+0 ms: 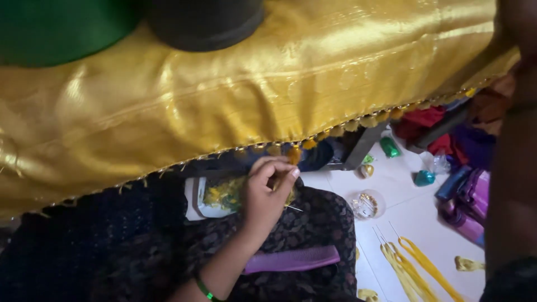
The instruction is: Attaching decorative yellow fringes to the edge of a gold fabric piece.
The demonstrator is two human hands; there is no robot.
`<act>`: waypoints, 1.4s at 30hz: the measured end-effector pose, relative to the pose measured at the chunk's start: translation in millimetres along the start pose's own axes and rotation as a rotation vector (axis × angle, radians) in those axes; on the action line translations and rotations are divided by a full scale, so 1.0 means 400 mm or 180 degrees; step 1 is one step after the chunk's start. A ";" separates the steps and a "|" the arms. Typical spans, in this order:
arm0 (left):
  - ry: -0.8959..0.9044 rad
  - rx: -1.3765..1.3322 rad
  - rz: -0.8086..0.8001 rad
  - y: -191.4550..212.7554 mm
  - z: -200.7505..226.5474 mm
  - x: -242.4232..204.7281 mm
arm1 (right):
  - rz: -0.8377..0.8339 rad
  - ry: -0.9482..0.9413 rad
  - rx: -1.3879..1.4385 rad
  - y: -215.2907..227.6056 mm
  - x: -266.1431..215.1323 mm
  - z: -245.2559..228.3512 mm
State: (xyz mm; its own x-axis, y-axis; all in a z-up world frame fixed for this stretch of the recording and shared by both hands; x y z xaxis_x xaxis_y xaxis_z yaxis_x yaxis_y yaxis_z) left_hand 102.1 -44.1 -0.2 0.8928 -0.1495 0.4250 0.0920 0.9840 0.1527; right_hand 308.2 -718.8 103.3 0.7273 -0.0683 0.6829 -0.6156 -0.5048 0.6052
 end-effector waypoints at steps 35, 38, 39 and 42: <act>0.0170 -0.0861 0.0211 -0.010 -0.105 0.004 | -0.4758 0.0117 -0.1523 -0.464 -1.539 -0.886; -0.0276 -0.0208 0.0426 0.034 -0.016 -0.006 | -0.4286 0.0290 -0.1189 -0.458 -1.462 -0.950; -0.0370 0.0060 0.0459 0.043 0.011 -0.011 | -0.3926 0.0068 -0.0752 -0.449 -1.417 -0.982; -0.0816 0.0022 0.0461 0.035 0.033 -0.021 | -0.3803 0.0112 -0.0722 -0.421 -1.289 -1.093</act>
State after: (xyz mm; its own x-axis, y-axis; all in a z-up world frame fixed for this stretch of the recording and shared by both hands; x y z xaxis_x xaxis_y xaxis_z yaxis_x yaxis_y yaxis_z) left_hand 89.9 -30.3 10.2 0.7557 -0.0280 0.6543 -0.0321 0.9963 0.0797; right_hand -95.7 -222.5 -171.8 0.8660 0.3620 -0.3450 0.3948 -0.0716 0.9160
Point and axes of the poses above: each hand's wrist, its own x-axis towards the middle knuckle, its own y-axis out of the back of the hand, z = x × y, the point moved 9 cm from there along x, towards the middle knuckle, and after that the axes turned 7 degrees about -z, right-handed, at the moved point
